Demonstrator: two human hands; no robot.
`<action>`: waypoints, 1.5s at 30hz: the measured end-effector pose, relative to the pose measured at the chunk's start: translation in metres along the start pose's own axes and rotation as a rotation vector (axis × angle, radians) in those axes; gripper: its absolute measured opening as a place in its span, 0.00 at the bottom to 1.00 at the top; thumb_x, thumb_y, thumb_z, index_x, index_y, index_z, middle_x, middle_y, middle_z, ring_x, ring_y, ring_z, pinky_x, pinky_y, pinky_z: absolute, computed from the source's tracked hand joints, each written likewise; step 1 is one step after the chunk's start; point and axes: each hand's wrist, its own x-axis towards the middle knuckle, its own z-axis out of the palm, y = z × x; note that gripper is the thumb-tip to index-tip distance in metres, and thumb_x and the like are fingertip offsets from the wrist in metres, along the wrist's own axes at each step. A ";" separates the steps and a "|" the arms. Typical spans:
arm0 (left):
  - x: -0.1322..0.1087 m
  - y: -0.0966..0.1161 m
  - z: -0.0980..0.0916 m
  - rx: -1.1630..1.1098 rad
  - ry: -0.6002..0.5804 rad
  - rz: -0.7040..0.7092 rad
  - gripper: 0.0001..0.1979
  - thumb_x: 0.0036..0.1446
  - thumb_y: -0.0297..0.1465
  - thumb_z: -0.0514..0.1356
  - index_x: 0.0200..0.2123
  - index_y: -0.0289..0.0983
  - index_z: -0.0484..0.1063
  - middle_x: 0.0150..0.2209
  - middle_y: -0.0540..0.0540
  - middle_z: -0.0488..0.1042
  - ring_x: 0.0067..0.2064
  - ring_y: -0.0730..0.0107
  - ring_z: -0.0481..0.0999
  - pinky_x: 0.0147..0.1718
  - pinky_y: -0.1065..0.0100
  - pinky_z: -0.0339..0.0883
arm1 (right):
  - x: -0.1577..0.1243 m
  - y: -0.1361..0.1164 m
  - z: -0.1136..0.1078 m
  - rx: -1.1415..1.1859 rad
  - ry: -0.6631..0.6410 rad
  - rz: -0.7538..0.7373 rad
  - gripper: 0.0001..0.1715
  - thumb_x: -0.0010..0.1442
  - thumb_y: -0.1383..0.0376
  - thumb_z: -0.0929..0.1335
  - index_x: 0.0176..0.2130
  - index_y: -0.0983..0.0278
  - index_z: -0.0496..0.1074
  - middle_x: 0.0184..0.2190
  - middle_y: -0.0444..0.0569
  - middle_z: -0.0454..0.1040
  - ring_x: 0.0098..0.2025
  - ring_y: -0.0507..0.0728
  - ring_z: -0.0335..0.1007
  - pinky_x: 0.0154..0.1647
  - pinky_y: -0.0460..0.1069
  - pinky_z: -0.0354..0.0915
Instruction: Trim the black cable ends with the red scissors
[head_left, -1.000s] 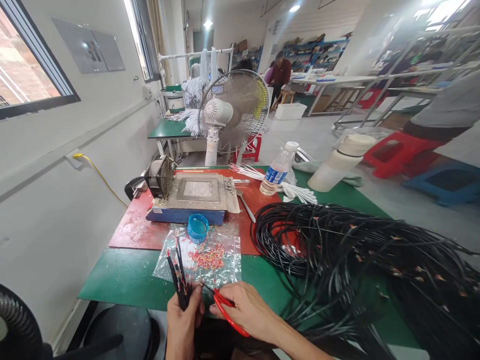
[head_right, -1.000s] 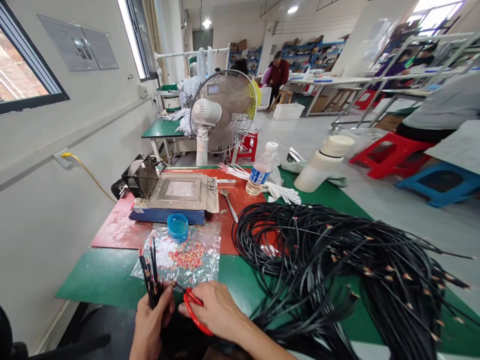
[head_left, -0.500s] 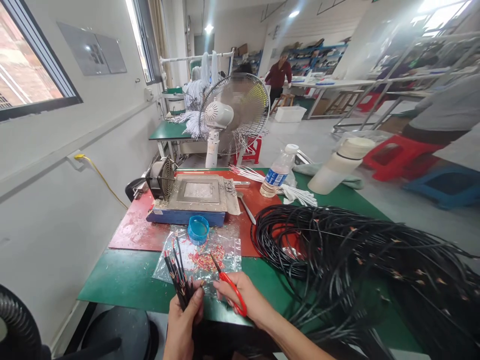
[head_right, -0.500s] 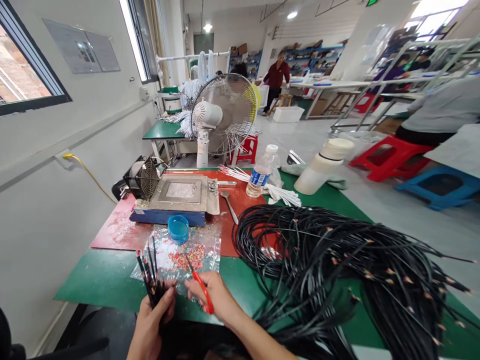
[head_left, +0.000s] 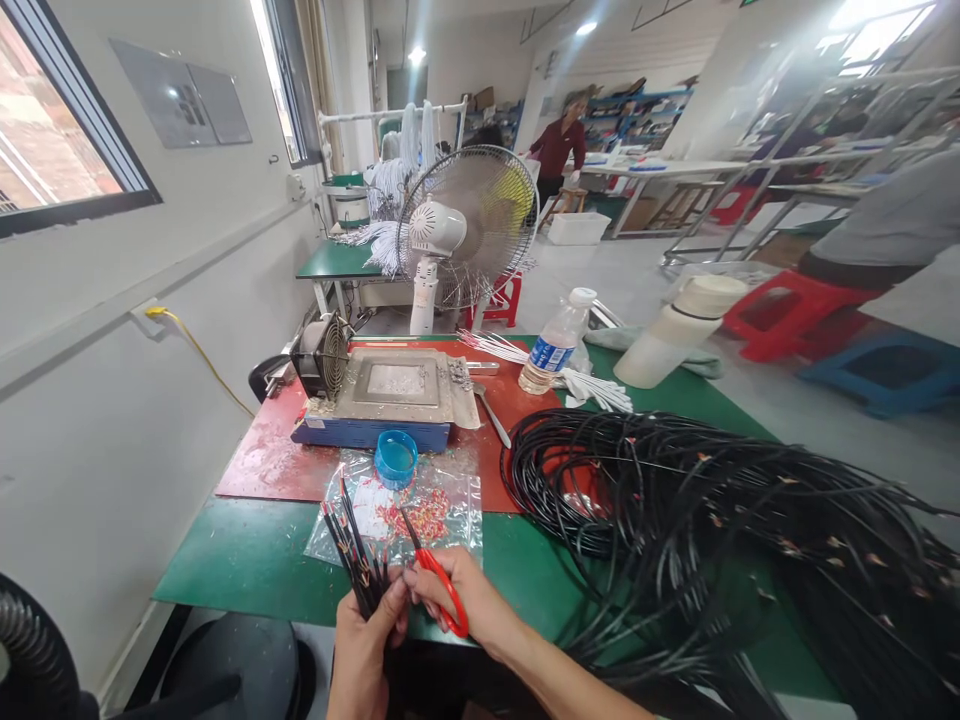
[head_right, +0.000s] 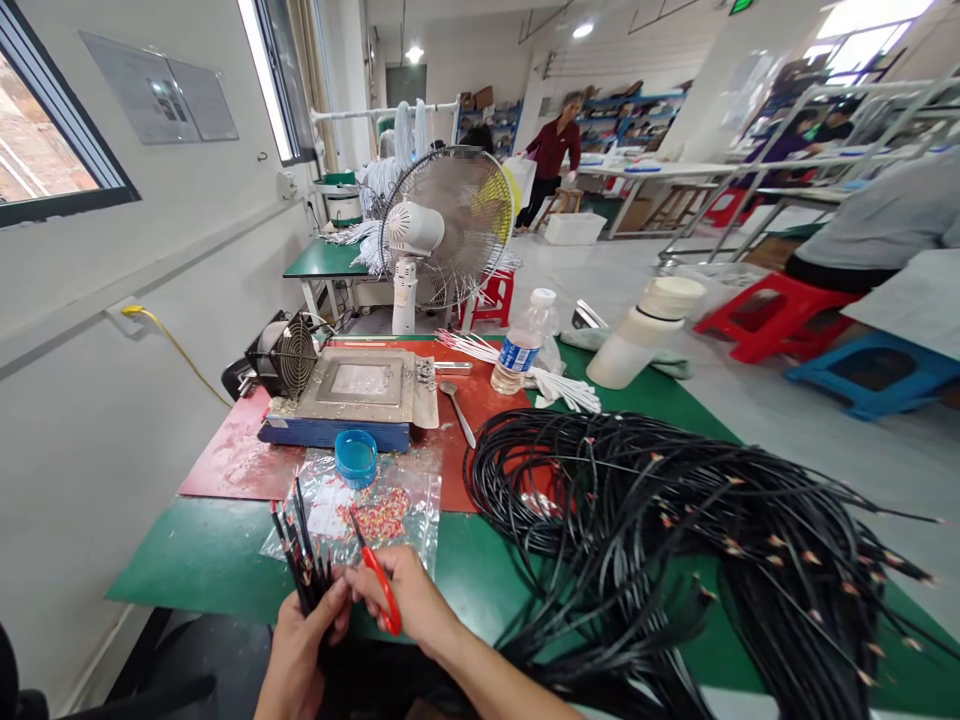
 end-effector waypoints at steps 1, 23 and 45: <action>0.000 0.000 0.000 -0.002 -0.003 0.004 0.16 0.41 0.40 0.68 0.21 0.32 0.72 0.15 0.53 0.61 0.19 0.78 0.54 0.18 0.73 0.48 | 0.000 0.000 0.000 0.017 -0.004 0.005 0.27 0.46 0.46 0.70 0.21 0.68 0.67 0.11 0.38 0.60 0.11 0.44 0.52 0.12 0.41 0.49; -0.003 0.001 -0.001 -0.072 -0.105 -0.002 0.16 0.47 0.41 0.64 0.20 0.33 0.71 0.16 0.52 0.63 0.19 0.78 0.56 0.19 0.73 0.51 | 0.002 0.005 0.008 0.236 -0.016 0.103 0.27 0.49 0.46 0.68 0.20 0.68 0.68 0.10 0.38 0.60 0.11 0.44 0.51 0.12 0.42 0.47; -0.001 0.000 0.000 -0.055 -0.039 0.023 0.16 0.47 0.41 0.64 0.22 0.33 0.71 0.17 0.52 0.64 0.20 0.79 0.56 0.19 0.74 0.51 | 0.004 0.012 0.006 -0.014 0.074 -0.033 0.28 0.49 0.45 0.68 0.21 0.68 0.67 0.12 0.38 0.60 0.11 0.44 0.52 0.12 0.41 0.49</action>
